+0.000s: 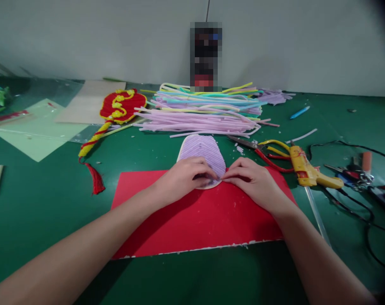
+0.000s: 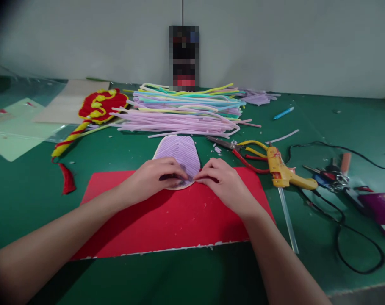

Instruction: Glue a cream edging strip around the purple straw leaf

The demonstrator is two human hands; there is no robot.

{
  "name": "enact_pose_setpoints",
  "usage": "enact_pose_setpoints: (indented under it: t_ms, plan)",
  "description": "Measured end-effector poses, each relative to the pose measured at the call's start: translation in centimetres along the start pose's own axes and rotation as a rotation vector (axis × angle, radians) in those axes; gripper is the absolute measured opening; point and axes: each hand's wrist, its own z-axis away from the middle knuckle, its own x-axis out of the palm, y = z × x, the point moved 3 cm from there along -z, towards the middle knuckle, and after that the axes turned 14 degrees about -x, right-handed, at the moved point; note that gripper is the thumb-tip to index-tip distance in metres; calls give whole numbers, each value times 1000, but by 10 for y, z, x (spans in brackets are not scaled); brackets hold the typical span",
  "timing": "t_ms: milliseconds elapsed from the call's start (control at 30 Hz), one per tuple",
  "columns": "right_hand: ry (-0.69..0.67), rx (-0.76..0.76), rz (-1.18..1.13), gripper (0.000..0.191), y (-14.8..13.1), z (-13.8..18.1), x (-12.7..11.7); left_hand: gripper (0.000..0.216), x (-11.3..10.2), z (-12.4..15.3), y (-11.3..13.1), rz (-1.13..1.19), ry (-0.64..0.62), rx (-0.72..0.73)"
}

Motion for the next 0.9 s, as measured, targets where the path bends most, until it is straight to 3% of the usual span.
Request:
enact_pose_setpoints:
  t_ms: [200,300,367,500,567,800,900]
  plan:
    - [-4,11,-25,18,1,0,1,10,-46,-2,-9,107,194,-153]
    - [-11,26,-35,19,1,0,0,9,-59,-4,-22,10,196,-209]
    - [-17,37,-36,18,1,0,0,12,-58,-5,-29,8,128,-248]
    - [-23,43,-41,18,2,0,1,18,-44,-4,-27,40,-204,-237]
    - [-23,45,-43,18,3,1,1,20,-42,-1,-23,63,-310,-249]
    - [-20,49,-36,17,4,1,2,26,-60,8,-34,193,-538,-423]
    - [-6,37,-25,16,5,1,3,26,-68,8,-45,220,-441,-479]
